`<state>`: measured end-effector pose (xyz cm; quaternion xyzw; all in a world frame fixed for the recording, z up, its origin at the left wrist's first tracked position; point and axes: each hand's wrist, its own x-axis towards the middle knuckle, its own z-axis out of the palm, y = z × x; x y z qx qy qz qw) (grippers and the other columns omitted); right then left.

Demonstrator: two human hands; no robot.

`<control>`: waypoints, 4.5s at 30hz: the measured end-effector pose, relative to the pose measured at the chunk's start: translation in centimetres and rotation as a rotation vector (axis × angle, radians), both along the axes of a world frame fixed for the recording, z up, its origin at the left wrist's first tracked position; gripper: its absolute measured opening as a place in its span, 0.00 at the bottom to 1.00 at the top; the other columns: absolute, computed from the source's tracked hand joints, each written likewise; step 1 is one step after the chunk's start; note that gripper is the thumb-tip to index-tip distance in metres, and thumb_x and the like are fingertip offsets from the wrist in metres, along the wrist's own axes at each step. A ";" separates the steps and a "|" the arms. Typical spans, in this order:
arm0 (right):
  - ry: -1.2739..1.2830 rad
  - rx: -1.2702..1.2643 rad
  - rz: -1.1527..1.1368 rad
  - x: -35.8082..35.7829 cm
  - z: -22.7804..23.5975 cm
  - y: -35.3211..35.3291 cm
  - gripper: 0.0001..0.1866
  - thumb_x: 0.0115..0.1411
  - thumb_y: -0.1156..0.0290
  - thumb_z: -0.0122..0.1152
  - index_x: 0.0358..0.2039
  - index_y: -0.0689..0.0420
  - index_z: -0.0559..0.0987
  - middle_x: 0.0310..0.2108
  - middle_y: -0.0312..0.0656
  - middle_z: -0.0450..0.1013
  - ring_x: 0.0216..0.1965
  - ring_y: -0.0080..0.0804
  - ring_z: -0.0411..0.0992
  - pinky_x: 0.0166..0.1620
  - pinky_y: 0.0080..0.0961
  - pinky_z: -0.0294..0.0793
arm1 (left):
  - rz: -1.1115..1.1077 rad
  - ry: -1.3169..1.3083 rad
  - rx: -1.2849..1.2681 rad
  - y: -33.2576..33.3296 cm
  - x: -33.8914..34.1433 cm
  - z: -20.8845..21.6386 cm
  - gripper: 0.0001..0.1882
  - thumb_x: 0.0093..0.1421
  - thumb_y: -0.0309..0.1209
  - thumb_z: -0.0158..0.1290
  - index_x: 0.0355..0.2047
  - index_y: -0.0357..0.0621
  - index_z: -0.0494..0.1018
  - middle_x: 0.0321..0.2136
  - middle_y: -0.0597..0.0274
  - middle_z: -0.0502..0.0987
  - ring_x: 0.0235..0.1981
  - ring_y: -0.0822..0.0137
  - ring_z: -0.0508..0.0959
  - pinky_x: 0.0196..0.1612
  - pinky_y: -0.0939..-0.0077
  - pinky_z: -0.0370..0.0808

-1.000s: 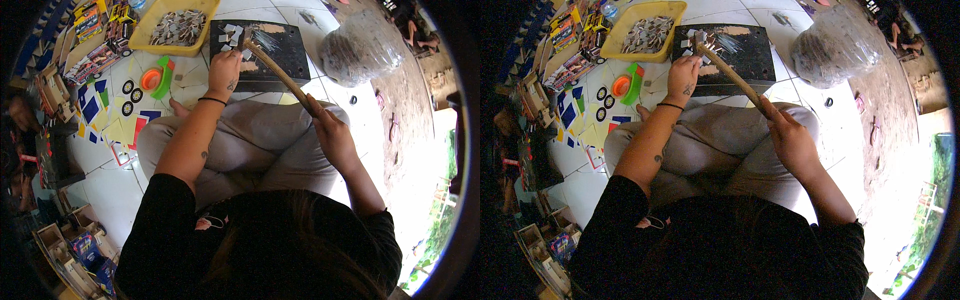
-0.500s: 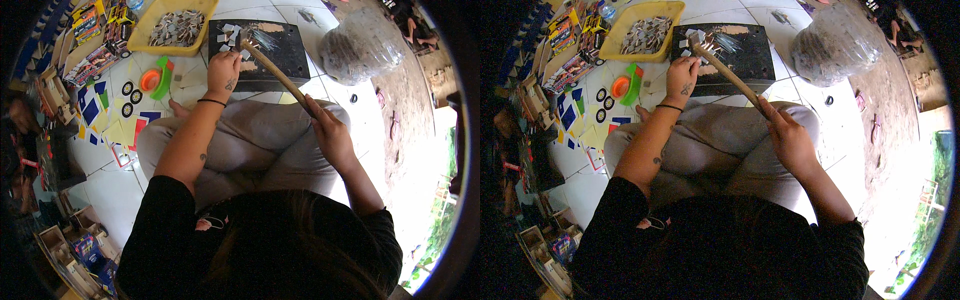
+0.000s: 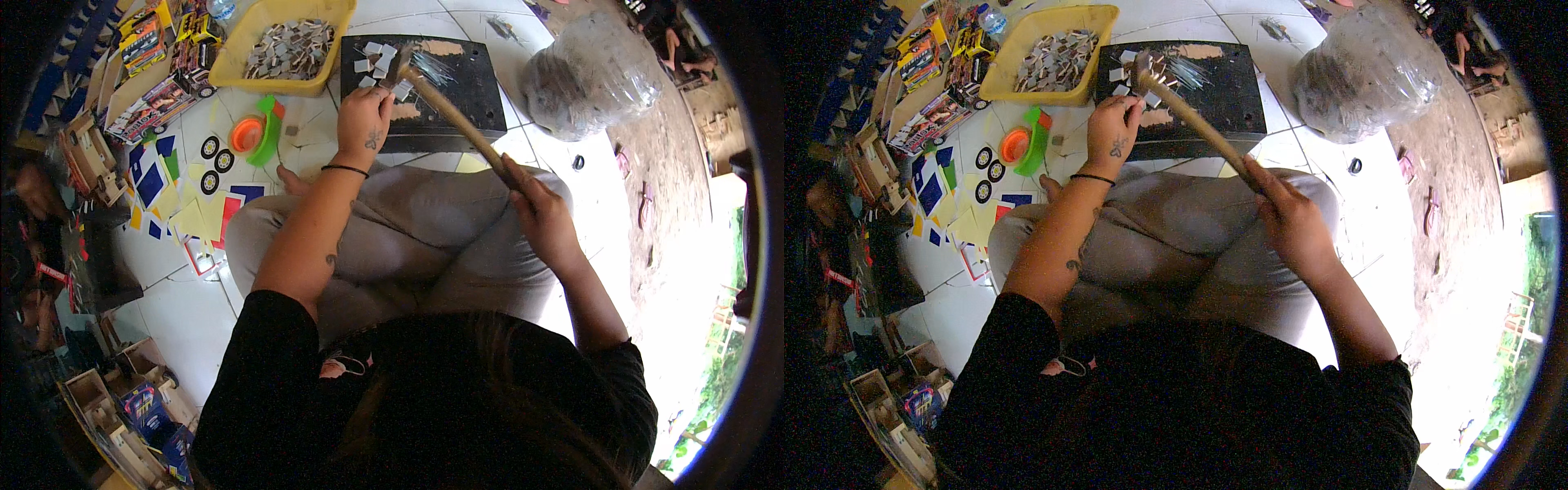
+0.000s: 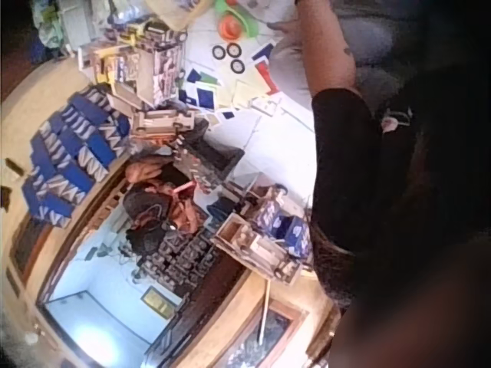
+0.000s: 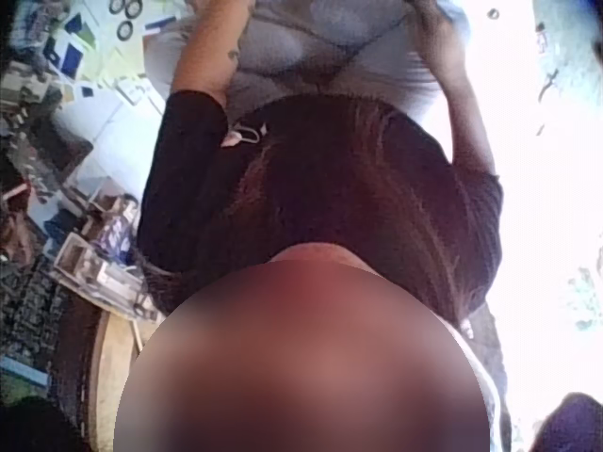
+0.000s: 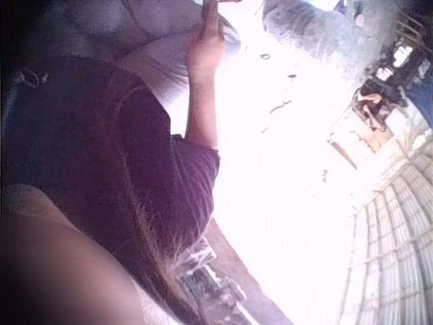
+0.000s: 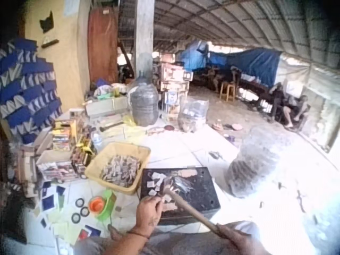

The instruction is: The person sits on the floor and uses a hammer to break small rectangular blocks on a black board. They pick up blocks from a plastic container, place them on the board, strike them with the hammer, and then transfer the broken pieces into a yellow bin.

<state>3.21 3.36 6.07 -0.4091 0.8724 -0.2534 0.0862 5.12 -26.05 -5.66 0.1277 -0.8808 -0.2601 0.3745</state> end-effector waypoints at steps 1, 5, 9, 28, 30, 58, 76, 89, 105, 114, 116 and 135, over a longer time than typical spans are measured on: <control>0.043 -0.056 -0.016 -0.9 -0.2 0.1 0.29 0.60 0.74 0.51 0.62 0.43 0.61 0.42 0.52 0.72 0.41 0.52 0.73 0.44 0.42 0.72 | -0.005 0.010 0.000 0.0 0.1 0.0 0.08 0.55 0.30 0.54 0.27 0.37 0.77 0.24 0.52 0.76 0.29 0.51 0.75 0.36 0.61 0.72; 0.147 0.020 -0.178 -7.6 -1.3 0.5 0.22 0.62 0.70 0.50 0.58 0.52 0.67 0.48 0.51 0.71 0.49 0.48 0.71 0.49 0.38 0.70 | -0.029 0.051 -0.028 0.0 0.3 0.0 0.06 0.54 0.28 0.54 0.29 0.38 0.77 0.25 0.53 0.76 0.29 0.53 0.75 0.36 0.63 0.72; 0.262 0.151 -0.234 -13.7 -4.8 0.6 0.17 0.60 0.65 0.52 0.49 0.53 0.70 0.44 0.50 0.71 0.41 0.53 0.72 0.42 0.44 0.71 | 0.026 0.033 0.223 -1.2 0.2 -0.2 0.08 0.52 0.28 0.56 0.32 0.39 0.78 0.25 0.55 0.76 0.27 0.57 0.77 0.34 0.67 0.73; 0.384 0.354 0.150 -9.7 -5.1 -20.6 0.09 0.51 0.66 0.59 0.29 0.58 0.80 0.34 0.47 0.76 0.39 0.42 0.75 0.41 0.36 0.76 | 0.214 -0.418 0.047 -4.9 -0.4 1.8 0.11 0.46 0.39 0.62 0.27 0.49 0.78 0.30 0.63 0.76 0.40 0.58 0.73 0.43 0.58 0.64; 0.371 0.456 0.095 -9.2 -5.2 -21.8 0.08 0.51 0.68 0.58 0.28 0.58 0.81 0.31 0.48 0.77 0.35 0.42 0.77 0.37 0.36 0.77 | 0.169 -0.374 0.115 -5.2 -0.4 1.8 0.12 0.47 0.39 0.62 0.29 0.46 0.78 0.28 0.60 0.77 0.36 0.58 0.76 0.40 0.61 0.69; -0.511 -0.490 -0.007 -10.8 -8.6 -18.5 0.06 0.57 0.73 0.61 0.32 0.62 0.76 0.27 0.33 0.74 0.30 0.17 0.69 0.35 0.16 0.68 | -0.104 -0.257 0.150 -2.4 -0.9 0.7 0.06 0.47 0.33 0.61 0.26 0.50 0.78 0.23 0.66 0.78 0.31 0.62 0.76 0.43 0.64 0.62; -0.081 -0.394 0.107 -9.3 -8.2 -19.2 0.06 0.54 0.75 0.64 0.30 0.63 0.77 0.24 0.39 0.76 0.26 0.16 0.72 0.31 0.17 0.73 | -0.085 -0.352 0.086 -2.7 -0.7 1.5 0.08 0.47 0.36 0.62 0.27 0.50 0.78 0.25 0.66 0.78 0.34 0.63 0.75 0.45 0.62 0.59; -0.004 -0.397 0.153 -8.9 -7.9 -19.5 0.07 0.51 0.72 0.64 0.31 0.58 0.78 0.27 0.46 0.76 0.30 0.43 0.75 0.36 0.33 0.74 | -0.132 -0.158 0.235 -2.6 -0.9 1.3 0.08 0.48 0.32 0.60 0.28 0.42 0.78 0.27 0.57 0.79 0.29 0.56 0.78 0.37 0.61 0.69; -0.099 0.005 -0.127 -17.7 -7.1 -2.8 0.23 0.54 0.74 0.62 0.50 0.57 0.65 0.37 0.50 0.74 0.38 0.46 0.73 0.42 0.38 0.71 | -0.194 -0.021 0.180 -1.6 -0.8 0.6 0.06 0.55 0.28 0.55 0.29 0.37 0.76 0.25 0.53 0.75 0.27 0.53 0.76 0.32 0.65 0.73; 0.028 -0.035 -0.051 -3.4 0.8 -2.2 0.19 0.64 0.74 0.48 0.55 0.61 0.68 0.32 0.49 0.74 0.31 0.34 0.75 0.37 0.28 0.74 | -0.204 0.021 0.157 -1.2 -0.8 0.7 0.05 0.54 0.27 0.54 0.29 0.36 0.76 0.27 0.52 0.75 0.29 0.52 0.76 0.34 0.65 0.73; 0.087 0.024 -0.087 -1.5 0.9 -2.6 0.21 0.62 0.71 0.50 0.56 0.51 0.67 0.40 0.49 0.74 0.35 0.49 0.75 0.37 0.40 0.75 | -0.206 0.000 0.174 -1.2 -0.8 0.7 0.05 0.54 0.27 0.54 0.29 0.36 0.75 0.27 0.52 0.75 0.29 0.52 0.76 0.34 0.65 0.73; 0.123 0.038 -0.070 0.4 0.3 -3.7 0.22 0.61 0.72 0.51 0.57 0.51 0.66 0.36 0.49 0.73 0.33 0.49 0.75 0.34 0.40 0.75 | -0.199 -0.026 0.144 -1.3 -0.6 0.2 0.06 0.56 0.27 0.54 0.28 0.36 0.75 0.28 0.53 0.75 0.29 0.53 0.76 0.34 0.64 0.73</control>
